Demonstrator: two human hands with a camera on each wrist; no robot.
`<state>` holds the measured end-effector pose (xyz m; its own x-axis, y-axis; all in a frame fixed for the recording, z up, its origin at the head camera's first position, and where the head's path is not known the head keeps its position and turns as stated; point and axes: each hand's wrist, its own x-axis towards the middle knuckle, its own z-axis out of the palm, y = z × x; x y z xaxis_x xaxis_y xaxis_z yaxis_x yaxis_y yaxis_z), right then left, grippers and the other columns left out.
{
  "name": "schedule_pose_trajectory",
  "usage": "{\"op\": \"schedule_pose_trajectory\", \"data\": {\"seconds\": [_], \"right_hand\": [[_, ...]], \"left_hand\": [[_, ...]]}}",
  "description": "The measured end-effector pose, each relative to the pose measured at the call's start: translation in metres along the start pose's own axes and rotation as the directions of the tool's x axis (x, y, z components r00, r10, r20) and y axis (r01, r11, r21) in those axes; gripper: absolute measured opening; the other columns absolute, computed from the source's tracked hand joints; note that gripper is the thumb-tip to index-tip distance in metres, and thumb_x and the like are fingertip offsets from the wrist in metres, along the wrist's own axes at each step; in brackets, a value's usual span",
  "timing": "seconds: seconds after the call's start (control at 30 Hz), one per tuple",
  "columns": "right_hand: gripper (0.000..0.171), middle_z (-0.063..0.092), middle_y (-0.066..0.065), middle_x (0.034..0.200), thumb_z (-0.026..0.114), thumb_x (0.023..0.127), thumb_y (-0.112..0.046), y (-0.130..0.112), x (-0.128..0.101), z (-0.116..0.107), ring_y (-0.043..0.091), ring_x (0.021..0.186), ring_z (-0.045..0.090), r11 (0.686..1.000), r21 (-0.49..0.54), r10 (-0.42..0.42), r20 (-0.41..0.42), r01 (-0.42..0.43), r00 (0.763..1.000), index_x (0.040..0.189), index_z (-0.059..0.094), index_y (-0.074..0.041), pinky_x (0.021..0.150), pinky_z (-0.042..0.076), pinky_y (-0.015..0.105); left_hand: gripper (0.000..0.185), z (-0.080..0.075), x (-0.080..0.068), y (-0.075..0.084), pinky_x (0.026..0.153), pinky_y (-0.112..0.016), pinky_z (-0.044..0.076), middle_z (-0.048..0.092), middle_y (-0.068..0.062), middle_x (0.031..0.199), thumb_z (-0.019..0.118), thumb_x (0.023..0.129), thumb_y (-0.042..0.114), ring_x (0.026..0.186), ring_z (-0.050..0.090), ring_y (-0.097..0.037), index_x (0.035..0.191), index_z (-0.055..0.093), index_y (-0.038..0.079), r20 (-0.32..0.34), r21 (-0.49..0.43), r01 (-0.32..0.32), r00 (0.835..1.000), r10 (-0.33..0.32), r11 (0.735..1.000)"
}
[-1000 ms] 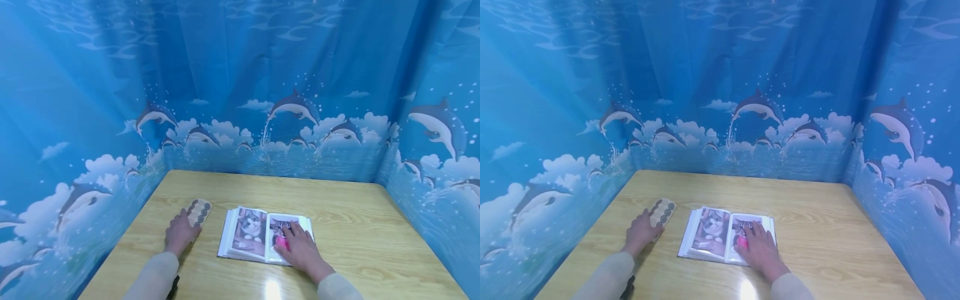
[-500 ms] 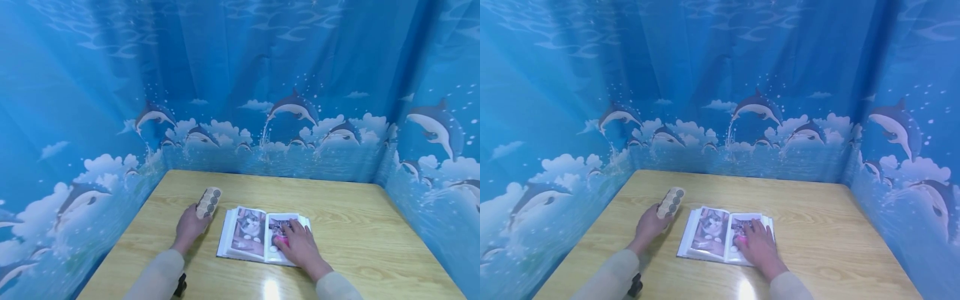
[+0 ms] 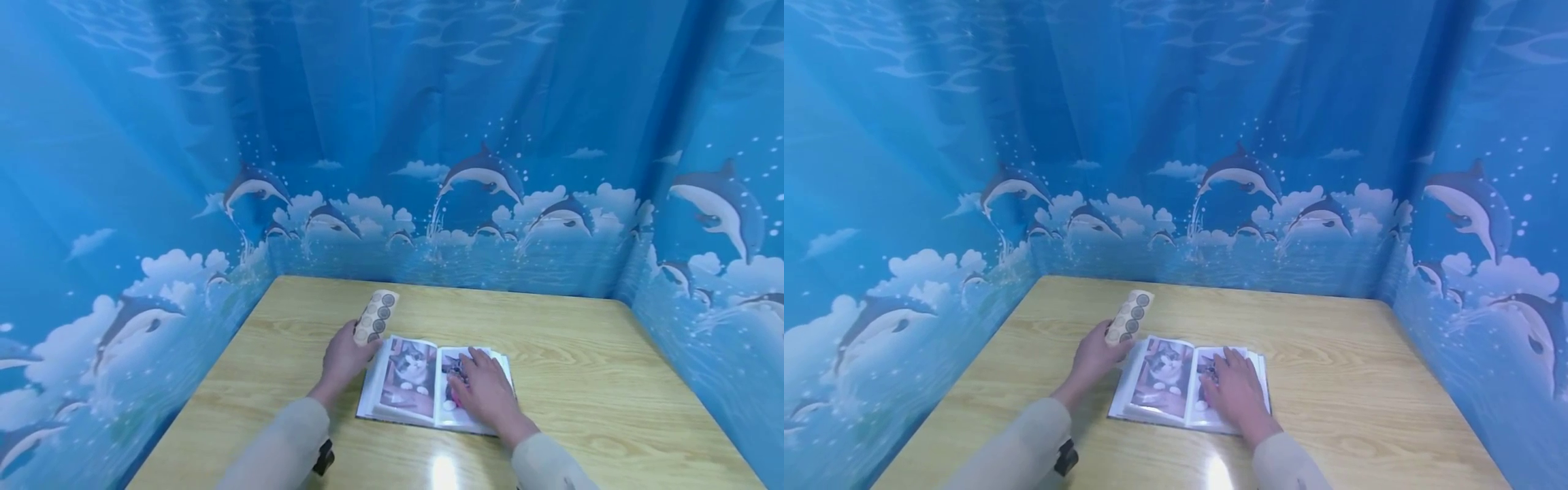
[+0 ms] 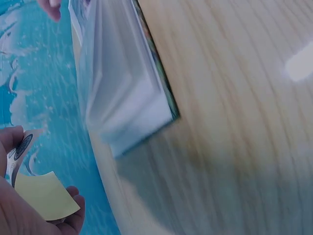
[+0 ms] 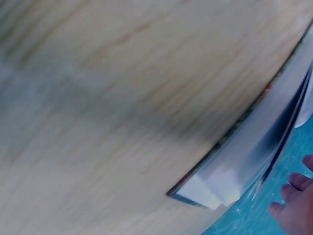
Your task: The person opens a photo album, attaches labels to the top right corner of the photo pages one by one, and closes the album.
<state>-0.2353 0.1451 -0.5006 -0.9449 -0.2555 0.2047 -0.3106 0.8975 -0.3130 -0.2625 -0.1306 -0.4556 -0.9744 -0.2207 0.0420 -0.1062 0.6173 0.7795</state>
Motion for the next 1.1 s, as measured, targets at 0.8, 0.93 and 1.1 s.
{"op": "schedule_pose_trajectory", "data": {"seconds": [0.8,0.93,1.1], "right_hand": [[0.056,0.042,0.021,0.151,0.048,0.103,-0.044,-0.031,0.045,-0.031,0.042,0.139,0.036,0.815,0.508,0.267,0.099,-0.279,0.959,0.143,0.051,-0.005,0.114,0.027,0.058],[0.057,0.052,0.018,0.143,0.049,0.102,-0.048,-0.032,0.049,-0.030,0.040,0.135,0.043,0.719,0.618,0.324,0.109,-0.319,0.940,0.138,0.057,-0.005,0.112,0.033,0.056],[0.047,0.061,0.016,0.132,0.058,0.098,-0.046,-0.034,0.053,-0.029,0.035,0.128,0.050,0.560,0.739,0.392,0.162,-0.375,0.905,0.119,0.069,-0.005,0.110,0.036,0.054]], "left_hand": [[0.064,0.056,-0.021,0.047,0.076,-0.037,0.055,0.067,-0.006,0.101,0.080,0.081,0.032,0.081,0.061,-0.017,0.133,0.056,0.003,0.091,-0.183,-0.097,0.989,0.115,0.978],[0.064,0.063,-0.024,0.049,0.074,-0.034,0.054,0.067,-0.004,0.099,0.080,0.081,0.032,0.080,0.061,-0.015,0.134,0.056,0.003,0.112,-0.192,-0.088,0.988,0.111,0.977],[0.066,0.071,-0.026,0.051,0.071,-0.031,0.054,0.066,-0.002,0.098,0.080,0.081,0.033,0.079,0.060,-0.013,0.134,0.055,0.004,0.112,-0.207,-0.101,0.986,0.126,0.973]]}}
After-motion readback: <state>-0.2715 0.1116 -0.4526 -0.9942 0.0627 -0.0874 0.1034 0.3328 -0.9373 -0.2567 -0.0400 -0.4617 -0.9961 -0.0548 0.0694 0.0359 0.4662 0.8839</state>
